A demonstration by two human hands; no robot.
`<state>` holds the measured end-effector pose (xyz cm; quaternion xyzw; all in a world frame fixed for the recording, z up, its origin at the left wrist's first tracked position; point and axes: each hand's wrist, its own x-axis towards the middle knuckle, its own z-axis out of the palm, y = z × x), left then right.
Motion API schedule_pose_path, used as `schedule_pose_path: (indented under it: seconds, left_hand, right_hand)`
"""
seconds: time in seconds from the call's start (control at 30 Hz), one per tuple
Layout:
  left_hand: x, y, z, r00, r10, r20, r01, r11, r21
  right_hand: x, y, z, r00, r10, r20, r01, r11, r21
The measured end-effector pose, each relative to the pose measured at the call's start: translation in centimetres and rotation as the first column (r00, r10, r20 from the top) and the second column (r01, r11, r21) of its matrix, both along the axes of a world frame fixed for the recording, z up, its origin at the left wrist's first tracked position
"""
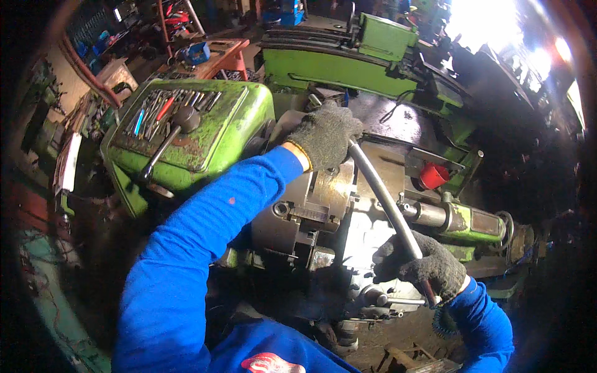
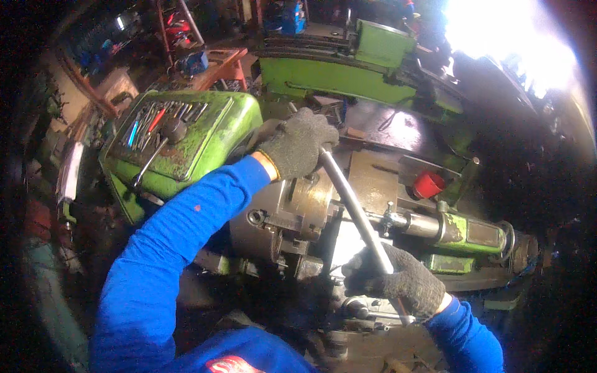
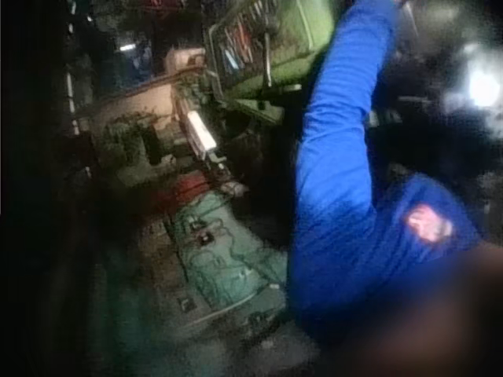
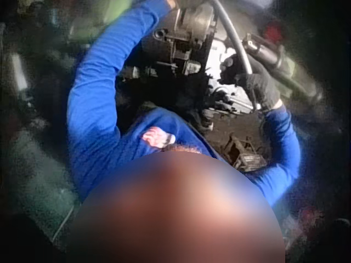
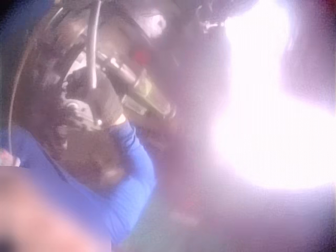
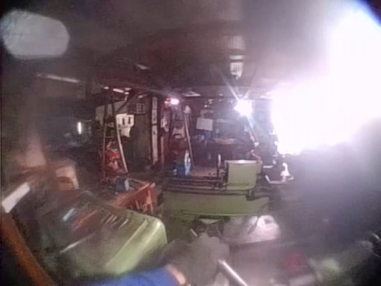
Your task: The person retrieves a cylindrical metal rod from a bucket and secures it in the chuck of a green lathe. They then adjust the tool post and tailstock, and operate the machine controls to run the lathe while the rod rotates.
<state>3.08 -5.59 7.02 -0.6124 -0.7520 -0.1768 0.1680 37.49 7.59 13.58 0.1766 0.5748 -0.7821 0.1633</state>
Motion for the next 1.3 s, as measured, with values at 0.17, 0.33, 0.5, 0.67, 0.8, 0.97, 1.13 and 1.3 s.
schedule_pose_path:
  seconds: [0.17, 0.33, 0.5, 0.67, 0.8, 0.97, 1.13, 1.3]
  left_hand:
    - [0.0, 0.1, 0.4, 0.997, -0.054, 0.058, 0.054, 0.999, -0.002]
    - [-0.2, 1.4, -0.5, 0.995, -0.104, 0.005, 0.104, 0.993, -0.049]
    - [-0.2, 1.0, 0.6, 0.964, -0.250, 0.088, 0.241, 0.965, 0.105]
    - [0.6, 0.0, 2.0, 0.995, -0.097, 0.027, 0.093, 0.990, 0.104]
    - [1.2, -0.8, 4.7, 0.955, 0.074, -0.286, -0.146, 0.959, -0.241]
    - [0.7, -1.1, 6.4, 0.952, 0.088, -0.292, -0.138, 0.978, -0.156]
    - [-1.2, 0.2, 3.7, 0.979, 0.032, -0.204, -0.031, 0.999, 0.009]
    - [1.5, -0.7, 3.7, 0.998, -0.070, 0.005, 0.070, 0.998, -0.004]
  right_hand:
    - [-0.5, -1.2, 1.8, 0.993, -0.077, 0.089, 0.069, 0.993, 0.093]
    - [-0.3, -5.0, 1.9, 0.971, -0.205, 0.123, 0.196, 0.977, 0.081]
    - [0.6, -9.8, -0.1, 0.959, -0.282, -0.016, 0.274, 0.914, 0.299]
    - [-0.3, -8.7, -0.2, 0.981, -0.191, -0.003, 0.176, 0.899, 0.401]
    - [-2.2, -7.7, 4.1, 0.990, -0.134, -0.036, 0.134, 0.862, 0.488]
    - [-1.1, -4.2, 6.7, 0.923, 0.356, -0.148, 0.153, 0.015, 0.988]
    - [-3.3, -3.1, 8.0, 0.995, 0.073, 0.074, -0.054, -0.239, 0.969]
    - [-3.8, 3.3, 2.6, 0.998, 0.067, 0.007, 0.024, -0.454, 0.891]
